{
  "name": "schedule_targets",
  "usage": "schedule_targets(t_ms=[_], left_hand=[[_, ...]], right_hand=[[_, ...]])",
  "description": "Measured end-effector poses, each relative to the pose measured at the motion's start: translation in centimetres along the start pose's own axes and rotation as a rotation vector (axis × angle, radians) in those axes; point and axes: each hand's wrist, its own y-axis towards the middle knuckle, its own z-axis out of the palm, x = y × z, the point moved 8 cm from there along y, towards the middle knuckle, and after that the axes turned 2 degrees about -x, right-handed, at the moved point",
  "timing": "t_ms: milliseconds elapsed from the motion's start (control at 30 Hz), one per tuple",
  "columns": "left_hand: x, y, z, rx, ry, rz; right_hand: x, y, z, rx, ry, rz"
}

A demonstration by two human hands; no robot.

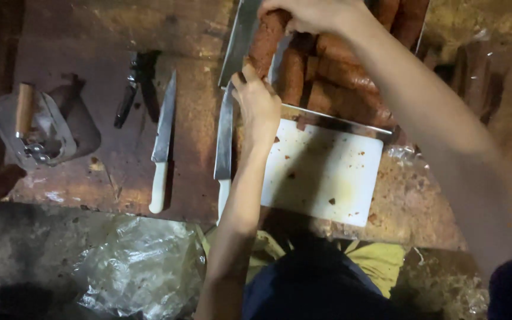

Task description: Slicing cylindrical food rolls on a cutting board and organizing them in a tray

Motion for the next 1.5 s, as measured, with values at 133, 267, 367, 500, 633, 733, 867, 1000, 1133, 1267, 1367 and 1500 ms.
schedule_targets(t_ms=[133,267,367,500,633,733,867,1000,1133,1267,1367,1500], left_hand=[[4.0,2.1,3.6,0.101,0.126,-0.06],[4.1,2.0,3.3,0.444,0.178,-0.232],[4.6,2.3,3.5,0.465,0.16,-0.203],[4.9,1.5,4.4,0.319,0.086,-0.039],[0.6,-2.9,-1.6,0.277,0.04,0.024],[-1.0,-7.9,-7.5,0.136,-0.207,0.188],[4.3,-13.8,-8.9,0.247,-0.278,-0.183],[6.4,-17.6,-7.7,0.263,-0.256,-0.181],[0.7,-18.7,-8.8,0.333,-0.284,-0.088],[0.4,-20.6,-5.6,0.497,-0.497,-0.134],[-0.6,-22.9,-3.4,0.659,-0.7,-0.208],[-2.2,-24.1,-4.1,0.715,-1.197,-0.942]], right_hand=[[-4.3,4.0,3.2,0.119,-0.044,-0.019],[-4.6,3.0,3.6,0.311,-0.278,0.208],[-9.3,4.1,5.8,0.409,-0.28,0.255],[-3.2,0.4,3.3,0.491,-0.242,0.453],[0.7,-5.8,-0.3,0.156,0.012,0.375],[1.8,-17.0,-4.0,-0.572,-0.04,0.423],[-0.3,-35.3,0.4,-0.638,-0.001,1.362],[-1.1,-41.1,4.3,-0.707,-0.14,1.384],[-2.3,-44.6,4.6,-0.989,0.071,1.2],[6.6,-40.4,7.2,-1.006,0.509,0.752],[14.6,-36.3,10.0,-0.888,0.523,0.616],[14.9,-34.2,16.2,-0.582,0.061,0.411]])
